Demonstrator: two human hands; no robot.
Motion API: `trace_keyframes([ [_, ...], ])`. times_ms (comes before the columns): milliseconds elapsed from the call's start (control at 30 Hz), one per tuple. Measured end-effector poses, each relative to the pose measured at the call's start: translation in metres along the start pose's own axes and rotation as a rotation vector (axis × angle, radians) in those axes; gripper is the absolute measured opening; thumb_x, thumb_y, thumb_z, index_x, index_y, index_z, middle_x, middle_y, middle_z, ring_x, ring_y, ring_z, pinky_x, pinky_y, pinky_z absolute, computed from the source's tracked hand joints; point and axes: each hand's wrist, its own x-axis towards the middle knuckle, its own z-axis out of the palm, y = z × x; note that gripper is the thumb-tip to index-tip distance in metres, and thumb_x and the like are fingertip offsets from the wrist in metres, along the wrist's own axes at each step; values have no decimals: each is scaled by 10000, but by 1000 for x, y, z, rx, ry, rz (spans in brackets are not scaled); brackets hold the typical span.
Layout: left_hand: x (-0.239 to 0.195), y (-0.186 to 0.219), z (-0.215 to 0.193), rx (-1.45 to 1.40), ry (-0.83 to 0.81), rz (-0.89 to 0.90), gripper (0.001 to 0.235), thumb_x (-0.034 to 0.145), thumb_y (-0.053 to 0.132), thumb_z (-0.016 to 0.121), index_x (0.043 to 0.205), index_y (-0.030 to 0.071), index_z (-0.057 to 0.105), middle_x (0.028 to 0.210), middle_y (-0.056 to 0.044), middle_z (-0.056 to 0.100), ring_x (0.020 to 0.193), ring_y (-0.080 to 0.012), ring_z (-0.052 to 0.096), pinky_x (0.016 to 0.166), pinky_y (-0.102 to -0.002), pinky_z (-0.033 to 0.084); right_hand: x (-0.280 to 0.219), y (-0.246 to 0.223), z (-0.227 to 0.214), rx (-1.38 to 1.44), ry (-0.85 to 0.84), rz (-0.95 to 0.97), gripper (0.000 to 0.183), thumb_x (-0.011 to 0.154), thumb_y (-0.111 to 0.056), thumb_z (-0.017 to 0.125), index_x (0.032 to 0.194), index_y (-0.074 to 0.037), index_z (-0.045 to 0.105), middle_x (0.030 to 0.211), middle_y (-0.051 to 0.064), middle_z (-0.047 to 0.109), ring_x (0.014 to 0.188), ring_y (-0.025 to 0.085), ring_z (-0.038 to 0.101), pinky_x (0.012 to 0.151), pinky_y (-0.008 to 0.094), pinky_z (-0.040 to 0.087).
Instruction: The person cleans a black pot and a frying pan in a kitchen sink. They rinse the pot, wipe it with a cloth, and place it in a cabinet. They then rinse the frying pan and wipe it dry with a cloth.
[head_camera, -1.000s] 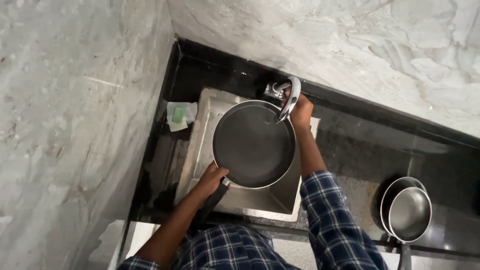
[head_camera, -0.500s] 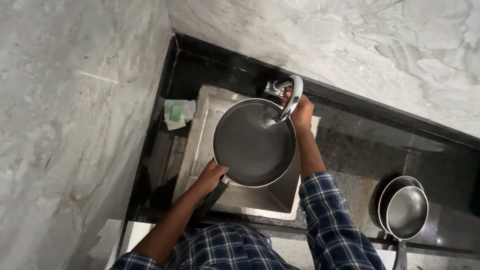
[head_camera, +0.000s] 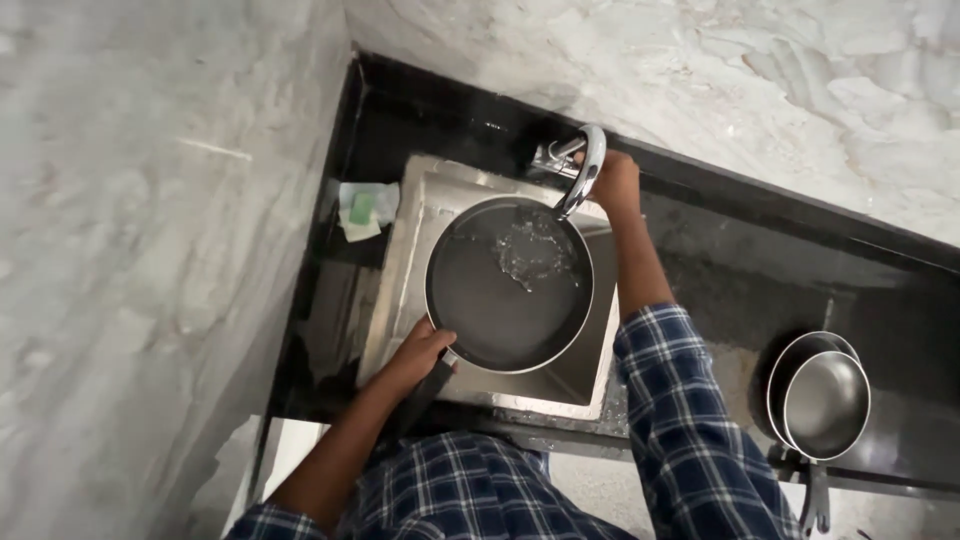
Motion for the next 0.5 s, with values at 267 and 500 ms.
trace_keyframes([
  [267, -30, -16, -17, 58, -13, -73, 522, 931, 91, 549, 1446, 55, 471, 1161, -107, 669, 805, -213, 666, 628, -362, 587, -153, -78, -38, 423, 348, 85, 185, 1039, -166, 712, 1184, -52, 710, 1085, 114, 735, 961, 176, 702, 856, 318, 560],
  [500, -38, -31, -10, 8, -82, -71, 522, 917, 110, 578, 1424, 36, 482, 1144, -133, 672, 753, -200, 672, 609, -356, 579, -320, -142, -24, -47, 2, -93, 546, 968, -206, 684, 1450, 1, 533, 1524, 208, 503, 1455, 419, 434, 1207, 536, 331],
])
